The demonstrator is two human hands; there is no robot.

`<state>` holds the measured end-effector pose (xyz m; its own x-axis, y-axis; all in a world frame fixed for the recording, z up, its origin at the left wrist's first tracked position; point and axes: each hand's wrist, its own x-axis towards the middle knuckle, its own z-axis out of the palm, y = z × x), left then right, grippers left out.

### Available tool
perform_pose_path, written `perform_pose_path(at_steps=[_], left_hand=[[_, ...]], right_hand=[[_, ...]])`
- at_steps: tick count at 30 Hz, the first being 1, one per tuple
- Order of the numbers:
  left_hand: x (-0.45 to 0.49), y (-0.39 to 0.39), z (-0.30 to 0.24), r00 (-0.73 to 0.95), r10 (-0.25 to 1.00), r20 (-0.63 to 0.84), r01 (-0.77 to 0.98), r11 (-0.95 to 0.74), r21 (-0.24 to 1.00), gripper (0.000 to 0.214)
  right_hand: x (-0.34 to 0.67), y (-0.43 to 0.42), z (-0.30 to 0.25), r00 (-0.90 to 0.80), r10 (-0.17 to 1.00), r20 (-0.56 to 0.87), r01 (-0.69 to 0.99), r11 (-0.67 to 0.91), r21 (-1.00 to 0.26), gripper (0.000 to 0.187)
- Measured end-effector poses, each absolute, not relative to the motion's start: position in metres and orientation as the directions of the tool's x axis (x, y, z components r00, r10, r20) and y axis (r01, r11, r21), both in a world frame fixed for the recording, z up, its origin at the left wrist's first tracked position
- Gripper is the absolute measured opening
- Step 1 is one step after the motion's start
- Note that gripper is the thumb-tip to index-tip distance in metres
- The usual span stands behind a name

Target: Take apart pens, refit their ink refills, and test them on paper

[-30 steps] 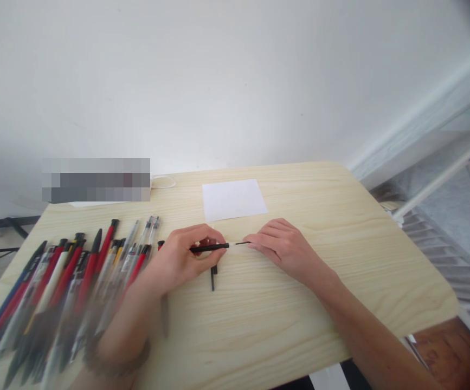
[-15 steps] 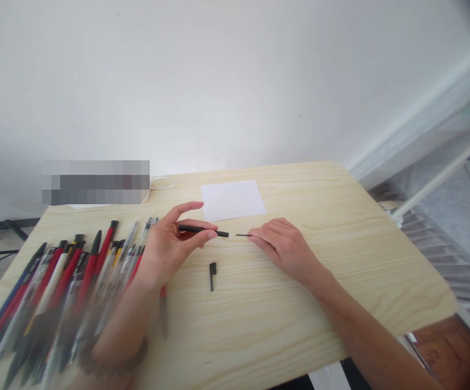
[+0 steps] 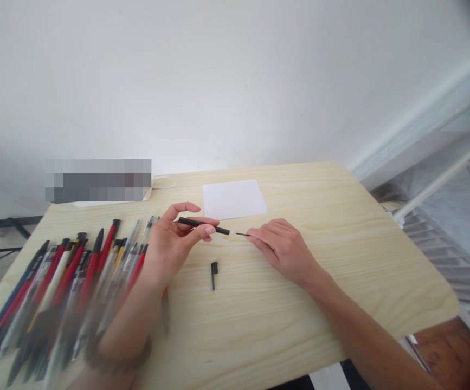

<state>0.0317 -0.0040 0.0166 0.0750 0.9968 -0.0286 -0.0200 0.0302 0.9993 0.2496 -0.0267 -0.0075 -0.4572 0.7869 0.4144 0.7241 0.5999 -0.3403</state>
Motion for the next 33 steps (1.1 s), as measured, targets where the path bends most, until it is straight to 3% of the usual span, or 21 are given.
perform_pose_path(at_steps=[13,19,33], left_hand=[[0.045,-0.011,0.020,-0.024,0.996,0.090,-0.079,-0.092,0.993,0.024],[0.040,-0.010,0.014,0.056,0.995,0.087,-0.080,-0.082,0.993,0.023],[0.043,-0.012,0.016,0.049,0.995,0.084,-0.111,-0.078,0.991,0.023]], right_hand=[[0.247,-0.026,-0.006,-0.439,0.788,0.432,0.722,0.596,-0.352,0.020],[0.249,-0.027,-0.008,-0.444,0.786,0.430,0.718,0.599,-0.354,0.020],[0.249,-0.026,-0.007,-0.451,0.779,0.435,0.713,0.608,-0.349,0.020]])
